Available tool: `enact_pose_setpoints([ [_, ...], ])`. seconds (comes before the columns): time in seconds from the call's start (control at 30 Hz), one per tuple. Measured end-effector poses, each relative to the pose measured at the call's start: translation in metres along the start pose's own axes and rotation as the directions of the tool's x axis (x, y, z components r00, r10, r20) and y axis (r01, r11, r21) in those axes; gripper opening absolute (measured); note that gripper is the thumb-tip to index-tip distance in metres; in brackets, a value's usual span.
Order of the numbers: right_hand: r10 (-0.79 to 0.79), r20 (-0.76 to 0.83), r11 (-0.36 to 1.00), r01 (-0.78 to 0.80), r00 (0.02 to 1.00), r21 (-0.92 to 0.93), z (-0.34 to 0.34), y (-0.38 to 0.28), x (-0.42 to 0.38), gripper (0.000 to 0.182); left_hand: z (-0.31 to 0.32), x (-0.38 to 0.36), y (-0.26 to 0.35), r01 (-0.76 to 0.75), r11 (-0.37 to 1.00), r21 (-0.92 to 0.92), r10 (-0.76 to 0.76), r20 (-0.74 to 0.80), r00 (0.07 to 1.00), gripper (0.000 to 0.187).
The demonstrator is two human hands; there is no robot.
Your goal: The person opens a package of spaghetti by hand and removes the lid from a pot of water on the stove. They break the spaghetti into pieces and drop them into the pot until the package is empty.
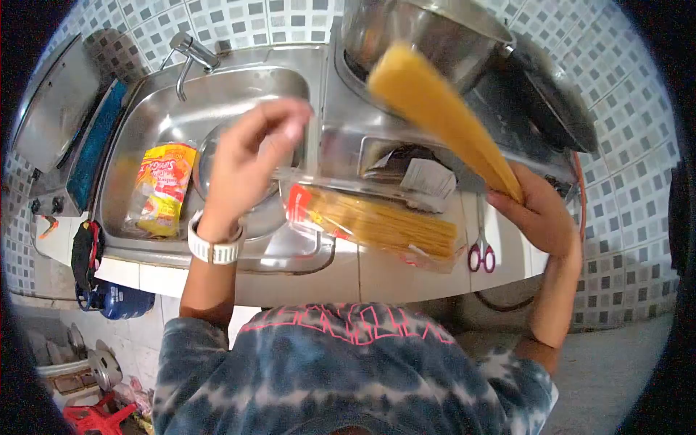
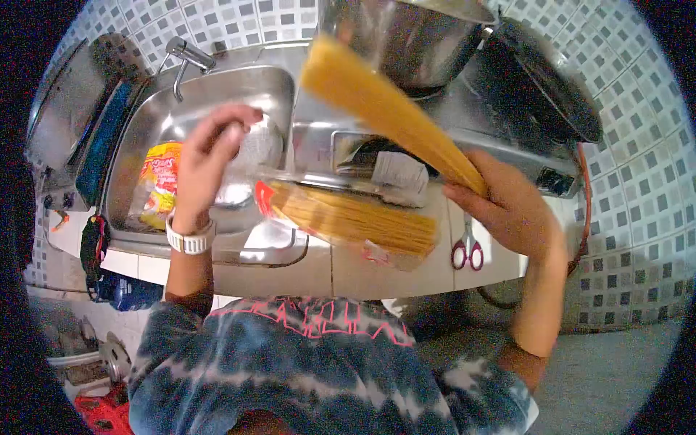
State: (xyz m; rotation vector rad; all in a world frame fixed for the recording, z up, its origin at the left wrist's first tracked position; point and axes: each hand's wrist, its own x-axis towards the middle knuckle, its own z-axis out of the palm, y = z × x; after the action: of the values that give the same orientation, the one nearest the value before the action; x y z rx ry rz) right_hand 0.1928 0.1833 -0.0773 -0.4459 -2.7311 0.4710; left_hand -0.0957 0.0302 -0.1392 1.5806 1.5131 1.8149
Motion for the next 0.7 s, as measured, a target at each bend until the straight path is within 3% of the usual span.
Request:
enact_pose_setpoints([
  [0.03,0.147,0.033,0.95,-0.15,0.989,0.274,0.001,-0.002,0.002,0.024,0.004,0.014,0.001,0.054,0.976,-0.213,-0.072,-0.078,0.994,0.026],
  [0.07,0.275,0.102,0.803,-0.287,0.956,0.522,0.005,-0.012,0.008,0.023,0.01,0.028,0.003,0.091,0.904,-0.419,-0.159,-0.13,0.979,0.031],
  [0.1,0.372,0.198,0.574,-0.393,0.907,0.719,0.011,-0.022,0.017,0.022,0.016,0.042,0.004,0.121,0.835,-0.537,-0.193,-0.08,0.978,0.035],
  [0.2,0.4,0.166,0.2,-0.263,0.901,0.944,0.034,-0.048,0.055,0.017,0.033,0.084,0.009,0.236,0.566,-0.79,-0.202,0.144,0.969,0.042],
  [0.27,0.384,0.174,-0.01,-0.184,0.907,0.983,0.044,-0.059,0.078,0.017,0.043,0.11,0.01,0.349,0.388,-0.853,-0.099,0.338,0.936,0.041],
  [0.3,0.376,0.176,-0.082,-0.156,0.91,0.984,0.049,-0.062,0.089,0.018,0.049,0.122,0.013,0.363,0.38,-0.851,-0.072,0.364,0.929,0.041],
  [0.37,0.35,0.13,-0.065,-0.114,0.928,0.991,0.066,-0.071,0.092,0.021,0.051,0.136,0.018,0.403,0.408,-0.82,-0.044,0.423,0.905,0.044],
  [0.43,0.376,0.245,-0.16,-0.198,0.894,0.967,0.074,-0.089,0.084,0.024,0.05,0.138,0.018,0.516,0.374,-0.77,-0.025,0.548,0.836,0.05],
  [0.5,0.208,0.302,-0.277,-0.24,0.93,0.93,0.081,-0.108,0.063,0.02,0.057,0.126,0.021,0.542,0.216,-0.812,-0.14,0.524,0.84,0.044],
  [0.57,0.124,0.407,-0.388,-0.333,0.905,0.859,0.085,-0.12,0.051,0.018,0.057,0.111,0.028,0.545,0.144,-0.826,-0.156,0.525,0.837,0.036],
  [0.6,0.096,0.408,-0.377,-0.346,0.908,0.859,0.089,-0.121,0.047,0.018,0.056,0.103,0.039,0.545,0.108,-0.831,-0.243,0.51,0.825,0.027],
  [0.7,0.03,0.419,-0.36,-0.381,0.908,0.851,0.095,-0.12,0.037,0.02,0.048,0.09,0.032,0.488,-0.056,-0.871,-0.063,0.491,0.869,0.025],
])
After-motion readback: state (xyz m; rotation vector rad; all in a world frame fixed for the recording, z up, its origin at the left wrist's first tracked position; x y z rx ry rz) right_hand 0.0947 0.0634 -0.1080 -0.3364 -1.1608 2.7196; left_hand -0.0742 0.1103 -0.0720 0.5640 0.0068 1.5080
